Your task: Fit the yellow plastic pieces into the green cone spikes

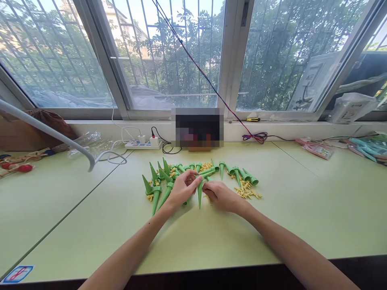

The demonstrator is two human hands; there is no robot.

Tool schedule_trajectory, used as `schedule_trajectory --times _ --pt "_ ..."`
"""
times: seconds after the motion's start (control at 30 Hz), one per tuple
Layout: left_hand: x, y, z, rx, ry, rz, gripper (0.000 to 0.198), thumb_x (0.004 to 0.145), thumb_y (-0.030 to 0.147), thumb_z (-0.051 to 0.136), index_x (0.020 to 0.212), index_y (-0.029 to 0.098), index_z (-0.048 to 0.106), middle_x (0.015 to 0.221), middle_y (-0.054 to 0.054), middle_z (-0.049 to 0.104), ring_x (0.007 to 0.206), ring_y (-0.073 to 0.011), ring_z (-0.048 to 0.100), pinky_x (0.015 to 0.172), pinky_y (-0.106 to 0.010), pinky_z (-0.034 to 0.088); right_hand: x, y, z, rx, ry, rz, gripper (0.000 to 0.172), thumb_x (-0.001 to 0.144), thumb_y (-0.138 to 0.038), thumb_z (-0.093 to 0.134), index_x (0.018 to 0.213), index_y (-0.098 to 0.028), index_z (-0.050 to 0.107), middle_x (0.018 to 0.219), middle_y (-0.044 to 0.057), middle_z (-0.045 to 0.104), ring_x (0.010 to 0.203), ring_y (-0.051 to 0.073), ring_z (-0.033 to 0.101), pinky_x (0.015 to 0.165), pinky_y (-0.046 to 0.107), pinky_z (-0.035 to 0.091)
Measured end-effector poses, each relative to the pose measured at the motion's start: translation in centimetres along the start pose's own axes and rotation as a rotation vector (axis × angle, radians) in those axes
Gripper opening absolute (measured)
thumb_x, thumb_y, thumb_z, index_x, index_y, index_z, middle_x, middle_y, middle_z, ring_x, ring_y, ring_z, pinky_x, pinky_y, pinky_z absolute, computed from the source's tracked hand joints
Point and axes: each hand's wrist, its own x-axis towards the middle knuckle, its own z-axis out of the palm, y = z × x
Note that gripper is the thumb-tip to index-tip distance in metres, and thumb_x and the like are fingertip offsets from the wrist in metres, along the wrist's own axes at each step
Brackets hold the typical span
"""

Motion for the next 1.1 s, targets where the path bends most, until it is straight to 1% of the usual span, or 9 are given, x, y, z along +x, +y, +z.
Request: schedule_trajectory --times 0.1,0.17,0.27,0.37,0.5,0.63,0.73,1.0,1.1 --pt "-0.1 0.0 0.0 0.040 0.000 0.044 0.028 0.083 0.045 0.065 0.091 0.020 0.058 0.059 0.005 0.051 0.049 -0.0109 0.049 0.046 -0.021 0.037 0.0 -0.3 -0.1 0.114 0.078 0.017 0.024 0.097 -0.013 0.041 0.076 -0.018 0.053 0.064 -0.001 0.058 0.063 0.013 0.053 0.067 0.026 0.042" --pt "-0.2 0.2 0.0 0.032 -0.009 0.054 0.028 0.083 0.045 0.065 0.093 0.019 0.058 0.060 0.005 0.052 0.049 -0.0107 0.050 0.046 -0.021 0.039 0.1 -0.4 0.0 0.227 0.115 0.057 0.023 0.097 -0.016 0.041 0.077 -0.019 0.053 0.062 -0.002 0.059 0.059 0.012 0.056 0.064 0.025 0.045" --pt "-0.3 0.6 0.0 -0.002 -0.008 0.051 0.029 0.083 0.045 0.065 0.095 0.019 0.056 0.061 0.005 0.053 0.048 -0.0104 0.052 0.045 -0.021 0.041 0.1 -0.2 0.2 0.425 0.157 0.132 0.018 0.097 -0.023 0.044 0.084 -0.018 0.056 0.065 -0.001 0.061 0.058 0.013 0.063 0.060 0.025 0.051" --pt "-0.4 1.0 0.1 -0.021 -0.007 0.050 0.030 0.083 0.045 0.065 0.094 0.019 0.055 0.061 0.005 0.053 0.048 -0.0105 0.054 0.045 -0.021 0.043 0.2 0.3 0.4 0.550 0.224 0.181 0.017 0.096 -0.032 0.048 0.092 -0.018 0.058 0.070 0.000 0.063 0.061 0.015 0.067 0.061 0.029 0.056" --pt "-0.5 0.9 0.3 -0.045 -0.027 0.039 0.031 0.083 0.045 0.066 0.095 0.019 0.053 0.062 0.005 0.054 0.049 -0.0115 0.057 0.046 -0.022 0.046 0.5 0.9 0.7 0.661 0.302 0.208 0.020 0.092 -0.038 0.056 0.092 -0.018 0.057 0.074 0.001 0.062 0.064 0.017 0.069 0.063 0.033 0.060" --pt "-0.4 0.8 0.3 -0.064 -0.023 0.033 0.032 0.083 0.045 0.066 0.095 0.019 0.053 0.063 0.004 0.055 0.052 -0.0129 0.060 0.047 -0.023 0.049 0.7 1.0 0.6 0.738 0.340 0.221 0.021 0.088 -0.039 0.061 0.088 -0.018 0.057 0.075 0.000 0.060 0.064 0.016 0.069 0.064 0.033 0.061" --pt "-0.4 1.0 0.3 -0.069 -0.014 0.025 0.032 0.082 0.045 0.067 0.094 0.019 0.053 0.065 0.004 0.056 0.053 -0.0131 0.060 0.047 -0.023 0.049 0.7 0.9 0.5 0.773 0.340 0.230 0.020 0.087 -0.037 0.062 0.088 -0.018 0.057 0.076 0.000 0.061 0.065 0.016 0.069 0.065 0.033 0.061" --pt "-0.4 0.9 0.4 -0.093 0.010 0.031 0.034 0.081 0.047 0.067 0.093 0.019 0.054 0.064 0.004 0.056 0.051 -0.0125 0.060 0.045 -0.022 0.047 0.8 0.8 0.4 0.821 0.326 0.269 0.009 0.081 -0.027 0.060 0.081 -0.018 0.062 0.070 -0.001 0.063 0.064 0.016 0.069 0.067 0.033 0.061" --pt "-0.4 1.0 0.4 -0.091 0.013 0.031 0.033 0.081 0.046 0.067 0.093 0.018 0.053 0.062 0.004 0.056 0.051 -0.0124 0.059 0.046 -0.022 0.047 0.8 0.9 0.4 0.817 0.331 0.295 0.008 0.078 -0.023 0.059 0.078 -0.017 0.065 0.068 0.000 0.066 0.065 0.017 0.070 0.068 0.034 0.061"
